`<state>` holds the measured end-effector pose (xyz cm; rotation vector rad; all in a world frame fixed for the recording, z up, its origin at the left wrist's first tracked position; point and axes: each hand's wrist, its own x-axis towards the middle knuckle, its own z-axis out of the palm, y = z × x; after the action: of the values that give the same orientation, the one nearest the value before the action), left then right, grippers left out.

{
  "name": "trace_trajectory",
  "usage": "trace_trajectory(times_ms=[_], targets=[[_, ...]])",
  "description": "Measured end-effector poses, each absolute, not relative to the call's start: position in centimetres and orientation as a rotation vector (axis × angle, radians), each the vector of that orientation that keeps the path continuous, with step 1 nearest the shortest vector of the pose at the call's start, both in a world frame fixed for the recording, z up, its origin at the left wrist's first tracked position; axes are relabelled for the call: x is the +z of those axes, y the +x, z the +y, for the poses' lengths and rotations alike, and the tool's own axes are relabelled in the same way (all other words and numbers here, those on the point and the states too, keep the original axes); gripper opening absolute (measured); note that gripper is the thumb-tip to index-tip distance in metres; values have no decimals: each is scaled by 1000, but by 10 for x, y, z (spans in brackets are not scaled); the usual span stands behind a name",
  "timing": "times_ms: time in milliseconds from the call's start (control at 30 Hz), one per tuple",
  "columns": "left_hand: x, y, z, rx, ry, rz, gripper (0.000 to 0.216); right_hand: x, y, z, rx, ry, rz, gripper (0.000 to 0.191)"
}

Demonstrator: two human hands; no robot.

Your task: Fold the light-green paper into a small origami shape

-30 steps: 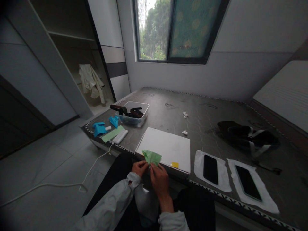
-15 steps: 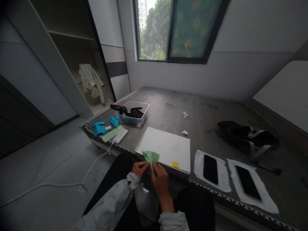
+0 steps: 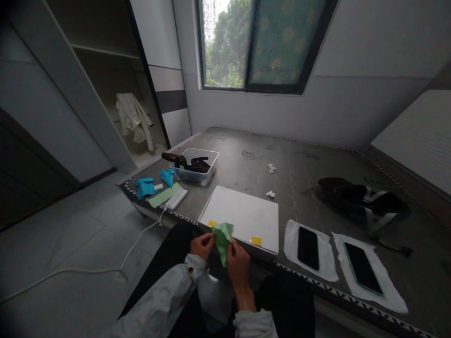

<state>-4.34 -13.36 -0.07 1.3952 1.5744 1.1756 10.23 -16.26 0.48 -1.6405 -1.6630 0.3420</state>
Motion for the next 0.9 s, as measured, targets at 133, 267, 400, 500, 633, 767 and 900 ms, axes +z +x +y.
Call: trace_trajectory(times_ms=[133,267,400,500,633,767,900], targets=[[2,-42,-133,1172,1395,1567,31,8,101,-164,422,-1541,-1706,37],[-2,-45,-130,1058,1395,1658,19,6,102,-163,412,-1493,-1714,35],[1,-52,-129,1181,1312,1531,29,9,109,-163,347,-1673,-1526,35],[6,-53,-131,1194,1291,1524,35,14,111,-163,386,-1701,-1437,34],[11,-49,-135,1219,1328,1438,38,19,110,-164,591,-1595,-1416,49],[13,-46,-137,1180,1354,1350,38,21,112,-164,678,-1525,-1381,56],[9,-46,-133,1231,1282,1357,30,17,119,-160,728,-1503,-1271,59]])
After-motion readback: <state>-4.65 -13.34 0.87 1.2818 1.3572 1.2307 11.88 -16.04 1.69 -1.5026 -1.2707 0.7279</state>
